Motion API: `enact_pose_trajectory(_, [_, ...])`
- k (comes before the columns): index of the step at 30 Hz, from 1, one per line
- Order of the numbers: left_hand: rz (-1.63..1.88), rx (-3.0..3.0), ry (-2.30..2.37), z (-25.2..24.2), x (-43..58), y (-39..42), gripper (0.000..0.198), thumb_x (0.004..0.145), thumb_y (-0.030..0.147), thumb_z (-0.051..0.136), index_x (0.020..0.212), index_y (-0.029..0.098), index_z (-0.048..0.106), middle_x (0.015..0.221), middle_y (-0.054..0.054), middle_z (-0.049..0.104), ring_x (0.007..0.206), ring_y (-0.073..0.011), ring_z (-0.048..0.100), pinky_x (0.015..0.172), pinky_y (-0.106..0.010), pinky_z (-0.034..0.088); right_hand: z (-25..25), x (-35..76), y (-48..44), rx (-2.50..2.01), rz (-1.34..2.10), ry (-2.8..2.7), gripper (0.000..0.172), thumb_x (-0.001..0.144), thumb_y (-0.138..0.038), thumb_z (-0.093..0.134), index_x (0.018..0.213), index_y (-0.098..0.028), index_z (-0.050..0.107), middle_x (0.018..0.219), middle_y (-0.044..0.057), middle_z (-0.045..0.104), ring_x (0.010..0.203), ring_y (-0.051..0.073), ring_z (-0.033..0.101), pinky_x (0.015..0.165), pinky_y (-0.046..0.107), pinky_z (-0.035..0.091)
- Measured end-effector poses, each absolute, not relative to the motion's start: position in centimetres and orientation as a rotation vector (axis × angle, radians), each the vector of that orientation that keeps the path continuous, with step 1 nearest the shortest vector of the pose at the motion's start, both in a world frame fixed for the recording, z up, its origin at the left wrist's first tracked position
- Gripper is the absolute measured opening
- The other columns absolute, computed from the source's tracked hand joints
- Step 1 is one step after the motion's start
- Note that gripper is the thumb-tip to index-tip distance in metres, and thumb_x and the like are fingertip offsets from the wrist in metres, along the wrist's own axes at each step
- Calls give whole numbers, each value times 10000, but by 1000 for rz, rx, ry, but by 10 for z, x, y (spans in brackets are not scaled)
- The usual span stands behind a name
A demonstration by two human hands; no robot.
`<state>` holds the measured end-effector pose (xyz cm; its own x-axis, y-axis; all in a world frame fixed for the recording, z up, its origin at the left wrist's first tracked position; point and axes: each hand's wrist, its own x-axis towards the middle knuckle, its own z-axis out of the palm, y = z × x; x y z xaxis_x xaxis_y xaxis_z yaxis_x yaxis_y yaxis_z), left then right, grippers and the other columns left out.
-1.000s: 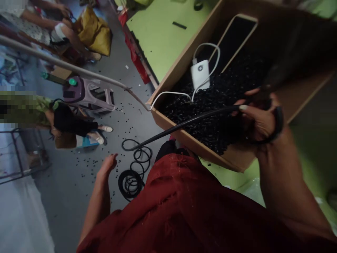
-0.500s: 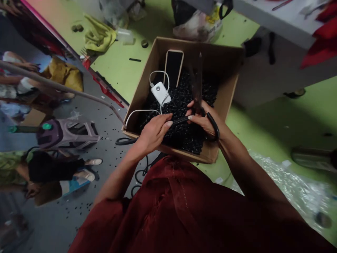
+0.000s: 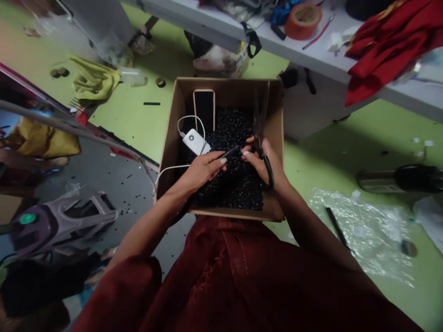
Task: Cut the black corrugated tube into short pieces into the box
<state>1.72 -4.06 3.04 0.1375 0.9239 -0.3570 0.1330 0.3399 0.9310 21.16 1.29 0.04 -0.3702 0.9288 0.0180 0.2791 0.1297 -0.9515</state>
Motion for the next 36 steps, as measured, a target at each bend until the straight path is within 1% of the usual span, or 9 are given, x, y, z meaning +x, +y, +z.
enact_pose_trajectory(3, [756,1284,1422,32,5,-27,246,844,355,531,862,148,665,688,11,552,555,-68,403,522,-217,315,-10,218,3,-1304,1273,-1738,444,841,-480,553,1195,-232,452,1002,56,629,846,189,621,811,384,492])
enact_pose_trajectory(6, [756,1350,1458,29,-1,-18,308,853,374,519,972,150,693,685,9,560,590,-82,426,561,-225,337,-12,219,-10,-1359,1326,-1784,552,837,-477,557,1296,-234,373,1013,62,635,857,203,626,817,400,494])
enact_pose_trajectory(8, [775,1322,1464,23,-1,-16,372,854,408,516,1065,154,686,665,12,555,592,-90,435,572,-230,350,-11,217,-18,-1387,1351,-1816,532,826,-483,564,1263,-236,387,1015,65,624,868,209,621,823,411,494])
enact_pose_trajectory(10, [801,1291,1469,14,1,-15,405,849,430,525,1102,154,680,654,10,556,591,-95,444,577,-232,360,-11,215,-24,-1409,1377,-1839,504,816,-492,573,1215,-236,401,1044,73,600,881,209,616,832,415,494])
enact_pose_trajectory(14, [891,1252,1479,2,2,-13,406,844,434,540,1101,150,676,663,1,577,597,-98,460,583,-230,377,-13,211,-30,-1439,1414,-1856,492,801,-491,586,1183,-247,394,1022,61,580,852,196,606,810,396,500])
enact_pose_trajectory(19, [893,1304,1479,6,3,-8,390,856,420,526,1092,146,674,690,-5,593,624,-103,479,602,-228,387,-9,207,-32,-1446,1433,-1909,456,804,-463,573,1165,-241,405,976,43,566,801,175,582,750,349,490])
enact_pose_trajectory(24, [868,1359,1459,14,11,-6,372,867,396,519,1090,141,674,701,-6,603,638,-107,494,623,-230,394,-7,205,-31,-1457,1402,-1934,444,823,-477,549,1163,-234,400,965,36,571,795,173,576,750,345,472])
enact_pose_trajectory(30, [848,1400,1419,12,20,-10,356,877,398,501,1055,150,684,667,8,568,618,-106,476,618,-233,393,-5,206,-31,-1448,1392,-1929,423,837,-455,534,1165,-222,404,932,34,569,777,169,569,736,336,468])
enact_pose_trajectory(36, [847,1432,1437,9,20,-11,356,879,364,506,1091,136,679,680,2,591,644,-114,508,666,-237,411,0,209,-34,-1421,1462,-1947,469,826,-453,553,1203,-213,410,971,49,566,809,170,564,751,335,468])
